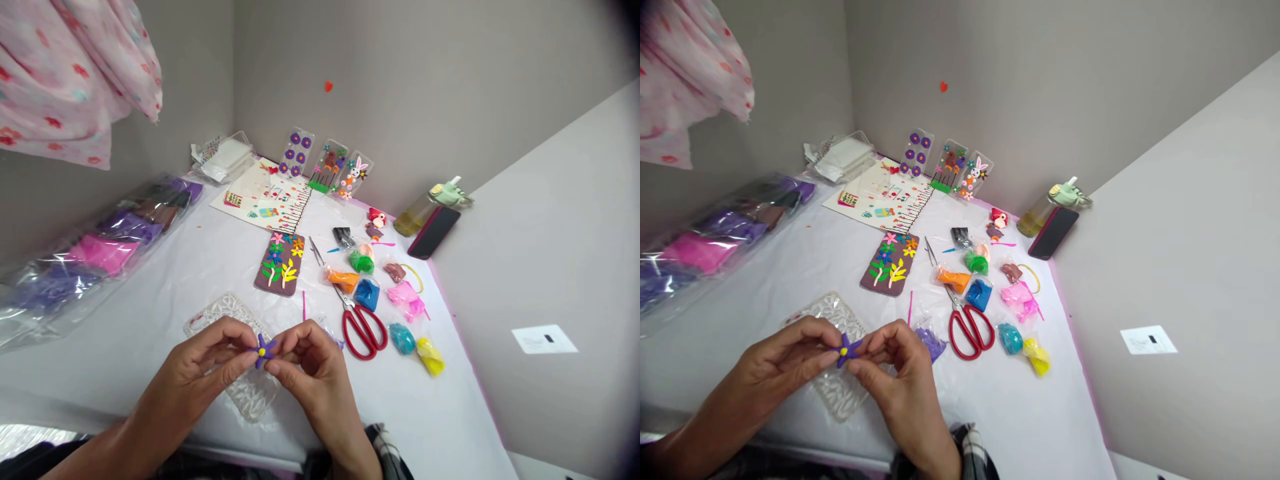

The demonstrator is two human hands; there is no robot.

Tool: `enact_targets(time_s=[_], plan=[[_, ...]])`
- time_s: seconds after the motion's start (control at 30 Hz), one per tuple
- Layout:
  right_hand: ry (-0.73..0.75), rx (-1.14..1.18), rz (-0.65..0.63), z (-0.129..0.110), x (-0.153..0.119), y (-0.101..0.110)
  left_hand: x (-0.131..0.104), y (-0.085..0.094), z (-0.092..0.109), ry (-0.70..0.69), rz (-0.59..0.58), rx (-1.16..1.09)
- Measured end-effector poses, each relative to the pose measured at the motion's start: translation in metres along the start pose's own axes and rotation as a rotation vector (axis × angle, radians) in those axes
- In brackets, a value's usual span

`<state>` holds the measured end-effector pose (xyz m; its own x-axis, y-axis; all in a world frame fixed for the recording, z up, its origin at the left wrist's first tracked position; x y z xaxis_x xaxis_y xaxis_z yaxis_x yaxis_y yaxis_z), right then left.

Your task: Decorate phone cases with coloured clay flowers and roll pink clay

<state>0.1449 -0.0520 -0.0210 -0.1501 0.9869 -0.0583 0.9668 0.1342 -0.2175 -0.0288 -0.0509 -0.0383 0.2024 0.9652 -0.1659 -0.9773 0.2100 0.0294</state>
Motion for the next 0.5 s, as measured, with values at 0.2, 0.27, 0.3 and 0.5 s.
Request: enact_targets(time_s=[0.2, 0.27, 0.3, 0.5], plan=[[-0.016, -0.058, 0.02, -0.0008, -0.0009, 0.0041, 0.0014, 0.0037, 0.0002, -0.008, 0.038, -0.005], [-0.006, -0.078, 0.009, -0.002, -0.0011, 0.0044, 0.0028, 0.0046, -0.0012, 0.014, 0.03, -0.021], [0.005, -0.09, 0.0, -0.0028, -0.0011, 0.0042, 0.0035, 0.0041, -0.0019, 0.026, 0.012, -0.026], [0.065, -0.144, -0.011, -0.0078, -0.0004, 0.0031, 0.0059, -0.0001, 0.0021, 0.047, -0.087, -0.018]])
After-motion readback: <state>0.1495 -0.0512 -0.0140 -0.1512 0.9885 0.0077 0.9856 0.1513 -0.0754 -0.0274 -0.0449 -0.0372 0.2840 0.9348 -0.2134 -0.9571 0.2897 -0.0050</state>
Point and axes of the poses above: each hand's wrist, its own x-axis towards the middle knuckle, its own y-axis out of the back of the hand, z = x × y, the point moved 5 cm from there along x, towards the middle knuckle, and after that the axes turned 6 degrees about y, right-handed, at the moved point
